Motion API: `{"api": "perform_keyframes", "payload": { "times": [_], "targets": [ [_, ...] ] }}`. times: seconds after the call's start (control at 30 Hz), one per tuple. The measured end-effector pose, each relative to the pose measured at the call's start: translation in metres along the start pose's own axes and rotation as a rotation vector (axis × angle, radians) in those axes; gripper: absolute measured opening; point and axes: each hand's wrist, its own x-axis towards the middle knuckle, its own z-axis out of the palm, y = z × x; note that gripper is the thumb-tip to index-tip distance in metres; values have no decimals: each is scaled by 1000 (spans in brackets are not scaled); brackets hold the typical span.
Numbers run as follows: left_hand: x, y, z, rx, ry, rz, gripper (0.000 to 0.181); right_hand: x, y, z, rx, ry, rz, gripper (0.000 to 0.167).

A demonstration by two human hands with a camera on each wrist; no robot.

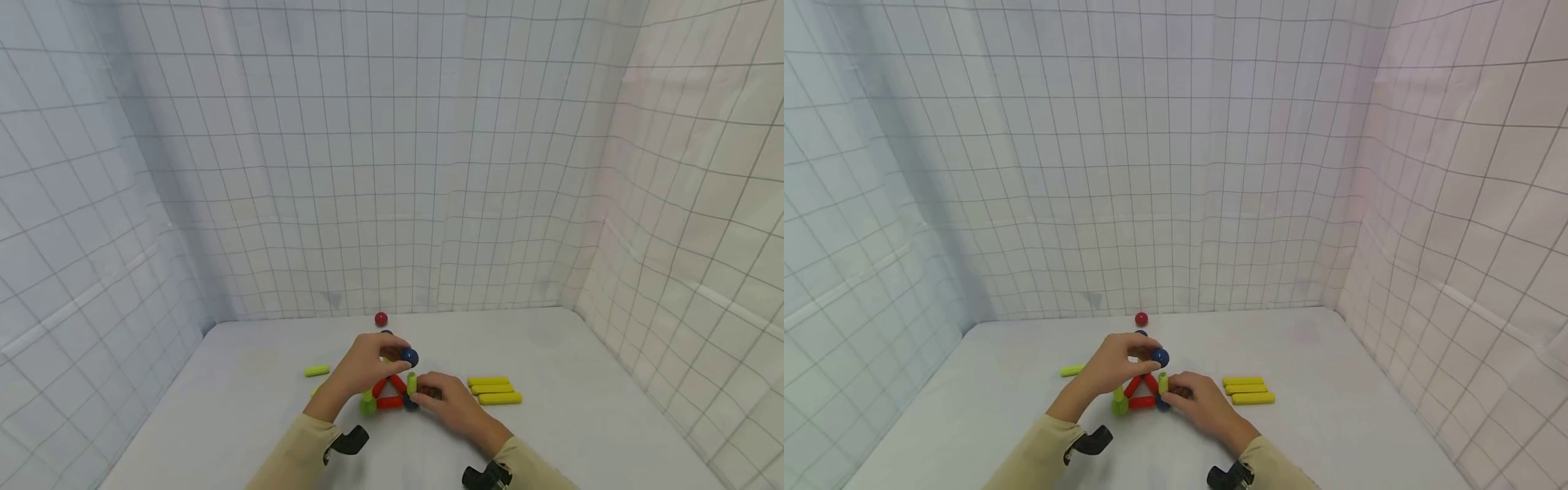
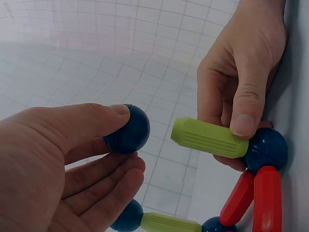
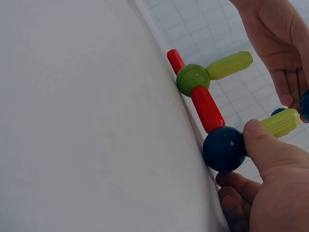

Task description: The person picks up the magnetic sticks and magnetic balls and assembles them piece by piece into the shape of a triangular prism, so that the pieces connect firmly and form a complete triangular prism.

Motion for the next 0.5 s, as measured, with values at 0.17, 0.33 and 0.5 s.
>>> {"api": "perform_keyframes", "payload": {
  "times": [0.17,0.33,0.5],
  "targets": [
    [1,0,-1,15,-15,-21,27,1,1,-1,-8,-6,-4,12],
    [0,0,-2,26,-58,-51,27,-1,2,-1,17,-2,8,11],
    [-1,0,-1,23,-86,-55,26,0,1,0,48,10,13,11]
  ]
}}
